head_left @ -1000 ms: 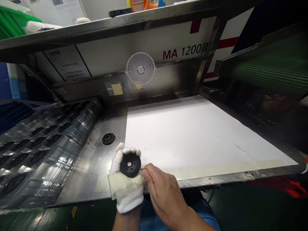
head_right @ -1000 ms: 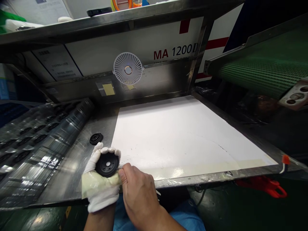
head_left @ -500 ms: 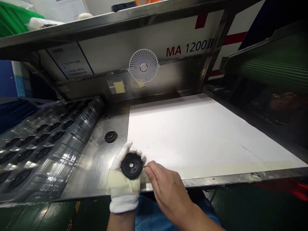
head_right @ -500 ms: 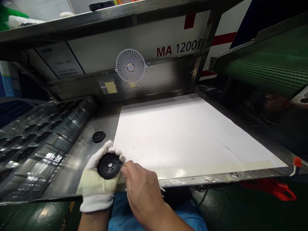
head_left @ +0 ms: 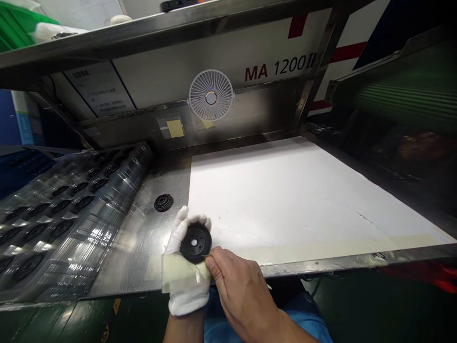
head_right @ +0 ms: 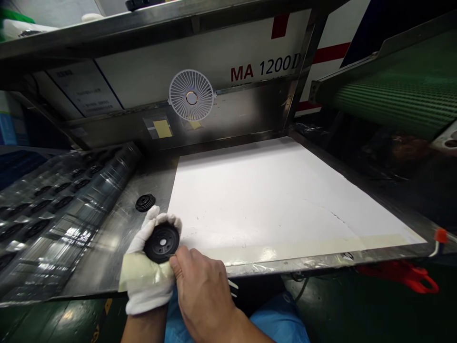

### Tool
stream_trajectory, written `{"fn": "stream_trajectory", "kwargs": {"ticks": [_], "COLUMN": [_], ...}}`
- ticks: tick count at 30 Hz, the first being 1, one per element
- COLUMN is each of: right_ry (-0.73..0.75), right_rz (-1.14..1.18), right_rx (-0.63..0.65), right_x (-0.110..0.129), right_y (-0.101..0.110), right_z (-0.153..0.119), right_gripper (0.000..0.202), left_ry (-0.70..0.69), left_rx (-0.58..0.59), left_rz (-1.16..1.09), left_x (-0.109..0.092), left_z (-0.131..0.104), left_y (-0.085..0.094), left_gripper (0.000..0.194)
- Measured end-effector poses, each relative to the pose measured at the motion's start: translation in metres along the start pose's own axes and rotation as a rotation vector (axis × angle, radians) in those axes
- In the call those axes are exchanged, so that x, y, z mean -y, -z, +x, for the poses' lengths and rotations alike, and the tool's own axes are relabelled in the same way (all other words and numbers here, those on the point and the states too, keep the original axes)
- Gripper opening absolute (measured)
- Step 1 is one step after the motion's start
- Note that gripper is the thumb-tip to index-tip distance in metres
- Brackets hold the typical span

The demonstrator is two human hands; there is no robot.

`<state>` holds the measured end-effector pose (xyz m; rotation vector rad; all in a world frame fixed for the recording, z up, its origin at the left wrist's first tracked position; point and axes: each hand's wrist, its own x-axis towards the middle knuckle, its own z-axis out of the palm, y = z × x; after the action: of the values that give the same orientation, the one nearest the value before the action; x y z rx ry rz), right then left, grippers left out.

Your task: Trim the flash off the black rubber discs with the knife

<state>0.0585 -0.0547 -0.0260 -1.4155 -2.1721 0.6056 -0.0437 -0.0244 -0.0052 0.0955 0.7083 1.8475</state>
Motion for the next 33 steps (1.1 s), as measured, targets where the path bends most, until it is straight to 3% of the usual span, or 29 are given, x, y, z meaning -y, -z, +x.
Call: {"fn": "stream_trajectory", "kwargs": {"ticks": [4,8,13,16,19,23,28,33], "right_ry": [-0.004,-0.037,-0.02,0.0,0.024,0.022,-0.012,-0.007], "right_rz": [0.013,-0.008,-0.028,-0.038,-0.032,0.03,0.001,-0.023], "right_rx": [-0.019,-0.042,-0.031,-0.015,0.01,-0.008,-0.06,-0.035], "right_x": [-0.008,-0.012,-0.005,0.001,0.002,-0.003,-0.009,-0.003], "right_y": [0.005,0.007,0.001,-0.002,-0.003,-0.001,0.002,0.001], "right_z": [0.001,0.001,0.001,-0.001,-0.002,-0.001,0.004,0.002], "right_gripper": [0.026,0.028,0.027,0.028,0.027,0.027,0.028,0.028], "left_ry": [0.217,0.148,0.117,0.048,-0.016,0.214,0.127,0.038], "left_rx": [0.113,0.085,-0.04,-0.05,-0.023,0.1,0.092,0.017], "left_rz": [0.052,0.008,-0.017,-0.046,-0.01,0.022,0.001,0.023], "left_x": [-0.007,-0.007,-0.001,0.0,-0.002,-0.009,-0.012,-0.003], "left_z": [-0.003,-0.001,0.005,0.005,0.003,0.0,0.0,0.007], "left_y": [0.003,0.0,-0.007,-0.006,-0.001,0.005,0.0,-0.003], "left_gripper": [0.045,0.031,0.013,0.016,0.032,0.045,0.03,0.02]}}
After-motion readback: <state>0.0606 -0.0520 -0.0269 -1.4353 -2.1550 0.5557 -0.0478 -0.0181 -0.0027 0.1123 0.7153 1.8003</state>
